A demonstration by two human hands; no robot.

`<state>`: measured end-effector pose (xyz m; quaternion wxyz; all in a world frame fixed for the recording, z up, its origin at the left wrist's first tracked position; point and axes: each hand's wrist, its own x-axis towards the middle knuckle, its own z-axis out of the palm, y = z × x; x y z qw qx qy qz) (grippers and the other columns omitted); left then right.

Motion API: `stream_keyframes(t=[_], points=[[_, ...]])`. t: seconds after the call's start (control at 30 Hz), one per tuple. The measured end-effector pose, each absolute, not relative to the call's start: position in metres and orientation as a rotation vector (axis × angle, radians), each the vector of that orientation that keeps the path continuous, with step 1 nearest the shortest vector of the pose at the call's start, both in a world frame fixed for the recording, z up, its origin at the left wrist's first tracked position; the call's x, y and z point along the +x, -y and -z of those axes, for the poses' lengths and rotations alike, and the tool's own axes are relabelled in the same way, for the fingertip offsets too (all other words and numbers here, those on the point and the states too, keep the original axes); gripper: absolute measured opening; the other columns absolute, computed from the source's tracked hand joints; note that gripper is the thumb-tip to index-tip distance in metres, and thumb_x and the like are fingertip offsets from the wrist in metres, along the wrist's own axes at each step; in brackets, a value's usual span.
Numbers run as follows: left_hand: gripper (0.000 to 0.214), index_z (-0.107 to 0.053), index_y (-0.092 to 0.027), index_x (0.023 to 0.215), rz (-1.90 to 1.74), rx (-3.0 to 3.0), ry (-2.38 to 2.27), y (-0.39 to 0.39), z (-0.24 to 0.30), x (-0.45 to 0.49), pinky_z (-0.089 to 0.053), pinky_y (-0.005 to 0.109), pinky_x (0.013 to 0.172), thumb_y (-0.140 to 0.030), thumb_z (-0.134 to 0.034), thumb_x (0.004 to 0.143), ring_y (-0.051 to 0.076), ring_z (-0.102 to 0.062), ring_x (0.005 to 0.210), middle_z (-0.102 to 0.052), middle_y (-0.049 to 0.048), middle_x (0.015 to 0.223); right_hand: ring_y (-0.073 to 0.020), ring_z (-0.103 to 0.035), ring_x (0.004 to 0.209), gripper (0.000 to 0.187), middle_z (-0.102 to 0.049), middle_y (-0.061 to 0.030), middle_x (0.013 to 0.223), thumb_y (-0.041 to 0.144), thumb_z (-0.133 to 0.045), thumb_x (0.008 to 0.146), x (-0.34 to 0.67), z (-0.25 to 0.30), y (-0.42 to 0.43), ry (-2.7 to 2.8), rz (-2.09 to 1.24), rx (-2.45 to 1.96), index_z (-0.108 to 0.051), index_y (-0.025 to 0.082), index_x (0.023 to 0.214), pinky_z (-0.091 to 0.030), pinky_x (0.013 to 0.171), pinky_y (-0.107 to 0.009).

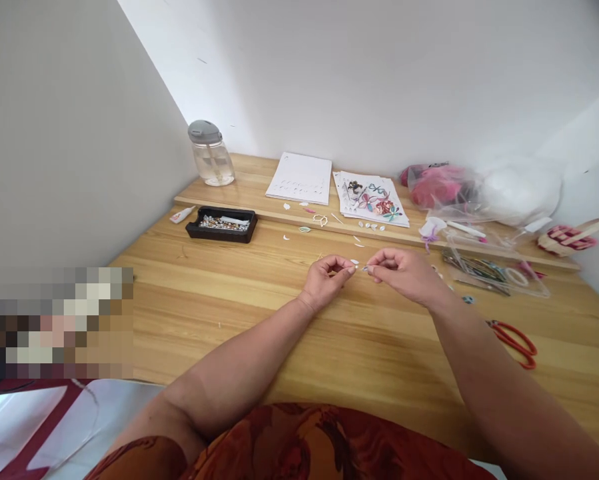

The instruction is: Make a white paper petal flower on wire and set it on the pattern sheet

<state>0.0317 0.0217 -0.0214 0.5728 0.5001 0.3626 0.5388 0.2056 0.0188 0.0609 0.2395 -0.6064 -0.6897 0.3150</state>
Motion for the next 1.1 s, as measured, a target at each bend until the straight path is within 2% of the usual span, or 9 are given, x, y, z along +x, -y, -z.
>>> stream_keyframes(t=[0.2,0.47,0.63,0.77,0.93,1.1], points=[[0.038,-0.063,-0.013,0.078,-1.216,1.146,-0.848,-0.020,0.021,0.032,-0.041,0.021,0.053,-0.047,-0.075,0.068,0.008,-0.047,0.057,-0.058,0.0011,0.065,-0.0125,-0.053,0.055,0.016,-0.064,-0.0004,0.062,0.034,-0.063,0.074,0.196,-0.063,-0.013,1.892,-0.844,-1.668,-0.067,0.020,0.079,-0.035,0.050,-0.024],[0.037,-0.066,-0.013,0.077,-1.297,1.144,-0.862,-0.020,0.020,0.032,-0.040,0.020,0.053,-0.047,-0.076,0.067,0.009,-0.050,0.062,-0.064,0.0036,0.075,-0.0115,-0.052,0.053,0.017,-0.066,-0.0008,0.064,0.032,-0.062,0.074,0.191,-0.069,-0.011,1.887,-0.826,-1.749,-0.068,0.018,0.081,-0.033,0.048,-0.023],[0.032,-0.068,-0.013,0.074,-1.276,1.179,-0.857,-0.019,0.020,0.032,-0.040,0.022,0.058,-0.044,-0.077,0.067,0.007,-0.049,0.057,-0.064,0.0019,0.067,-0.0120,-0.055,0.057,0.019,-0.067,-0.0006,0.066,0.036,-0.062,0.078,0.188,-0.071,-0.011,1.868,-0.805,-1.760,-0.069,0.019,0.084,-0.036,0.053,-0.024],[0.033,-0.068,-0.014,0.073,-1.272,1.111,-0.853,-0.018,0.018,0.032,-0.040,0.022,0.056,-0.043,-0.079,0.064,0.008,-0.050,0.055,-0.062,0.0006,0.062,-0.0119,-0.055,0.057,0.021,-0.067,-0.0010,0.066,0.038,-0.064,0.077,0.188,-0.070,-0.012,1.833,-0.837,-1.731,-0.069,0.018,0.082,-0.037,0.055,-0.024],[0.029,-0.069,-0.013,0.074,-1.258,1.069,-0.863,-0.019,0.018,0.032,-0.040,0.021,0.053,-0.039,-0.078,0.065,0.009,-0.055,0.056,-0.064,0.0016,0.062,-0.0113,-0.053,0.055,0.021,-0.067,-0.0022,0.067,0.036,-0.064,0.076,0.186,-0.066,-0.012,1.756,-0.838,-1.680,-0.069,0.017,0.082,-0.036,0.052,-0.024],[0.026,-0.070,-0.013,0.073,-1.261,1.020,-0.895,-0.019,0.018,0.032,-0.040,0.020,0.053,-0.036,-0.079,0.064,0.009,-0.055,0.056,-0.065,0.0022,0.062,-0.0136,-0.057,0.058,0.021,-0.067,-0.0036,0.067,0.036,-0.064,0.075,0.182,-0.062,-0.011,1.728,-0.800,-1.615,-0.069,0.016,0.081,-0.040,0.055,-0.025]])
